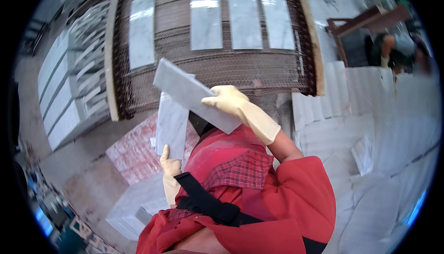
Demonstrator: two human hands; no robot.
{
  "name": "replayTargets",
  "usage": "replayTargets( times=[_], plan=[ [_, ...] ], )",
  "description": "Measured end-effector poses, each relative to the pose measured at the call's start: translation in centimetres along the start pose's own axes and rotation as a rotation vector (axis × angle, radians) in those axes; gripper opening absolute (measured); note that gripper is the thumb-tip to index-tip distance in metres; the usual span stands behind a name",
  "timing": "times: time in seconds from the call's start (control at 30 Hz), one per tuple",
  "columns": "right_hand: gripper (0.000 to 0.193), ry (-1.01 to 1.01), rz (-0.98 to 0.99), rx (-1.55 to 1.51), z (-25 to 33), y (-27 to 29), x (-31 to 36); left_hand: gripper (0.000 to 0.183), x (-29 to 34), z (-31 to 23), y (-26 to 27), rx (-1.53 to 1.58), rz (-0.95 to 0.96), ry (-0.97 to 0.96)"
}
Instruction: The person repeatedly picks up rectangular white tiles from a stack and places them one by one onto a moving conveyor belt. The tiles are arranged in rows on the belt as it advances.
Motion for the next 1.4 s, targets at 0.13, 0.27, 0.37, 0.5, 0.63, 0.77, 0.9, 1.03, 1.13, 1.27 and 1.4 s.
replayTargets(
  times=[0.13,0.27,0.37,0.5,0.63,0.77,0.9,1.03,1.13,1.27,1.4],
  plan=[
    [0.039,-0.068,-0.082,-0.226,0.9,0.4,-2.6,0.065,4.6,-1.3,-6.6,0.232,0.03,0.181],
    [0.036,-0.011,-0.138,-0.545,4.9,1.5,-6.7,0.067,5.8,0.2,-7.0,0.259,0.035,0.301],
    [0.042,0.035,-0.178,-0.672,9.9,2.5,-9.3,0.068,6.8,0.4,-7.7,0.216,0.003,0.318],
    [0.038,0.063,-0.213,-0.741,13.2,2.6,-15.0,0.07,6.1,0.7,-6.6,0.224,-0.032,0.331],
    [0.037,0.053,-0.203,-0.764,14.5,1.6,-21.2,0.072,6.0,1.0,-6.1,0.25,-0.044,0.319],
    [0.04,-0.05,-0.178,-0.654,13.9,1.3,-24.2,0.071,5.3,1.5,-5.4,0.287,-0.05,0.321],
    [0.054,-0.031,-0.274,-0.554,12.8,1.6,-23.3,0.069,5.8,0.8,-6.4,0.336,-0.047,0.319],
    [0.058,0.071,-0.447,-0.205,14.0,2.5,-18.8,0.069,5.7,0.6,-5.9,0.336,-0.06,0.339],
    [0.057,0.241,-0.591,-0.014,14.6,2.5,-16.2,0.068,5.5,0.7,-5.3,0.28,-0.08,0.291],
    [0.064,0.37,-0.819,0.246,14.0,5.1,-17.4,0.065,6.3,-0.4,-6.3,0.175,-0.048,0.232],
    [0.085,0.14,-0.888,0.534,13.0,7.2,-21.0,0.059,5.9,0.0,-6.1,0.319,-0.021,0.277]
  ],
)
Point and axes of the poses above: each hand's wrist, its own x-axis away from the middle knuckle, its own y-axis out of the back of the hand, z = x × y, the point moved 5 cm from there along -x, towards the middle knuckle, and after that the axes turned 11 degrees about -z, right-handed, at the moved point
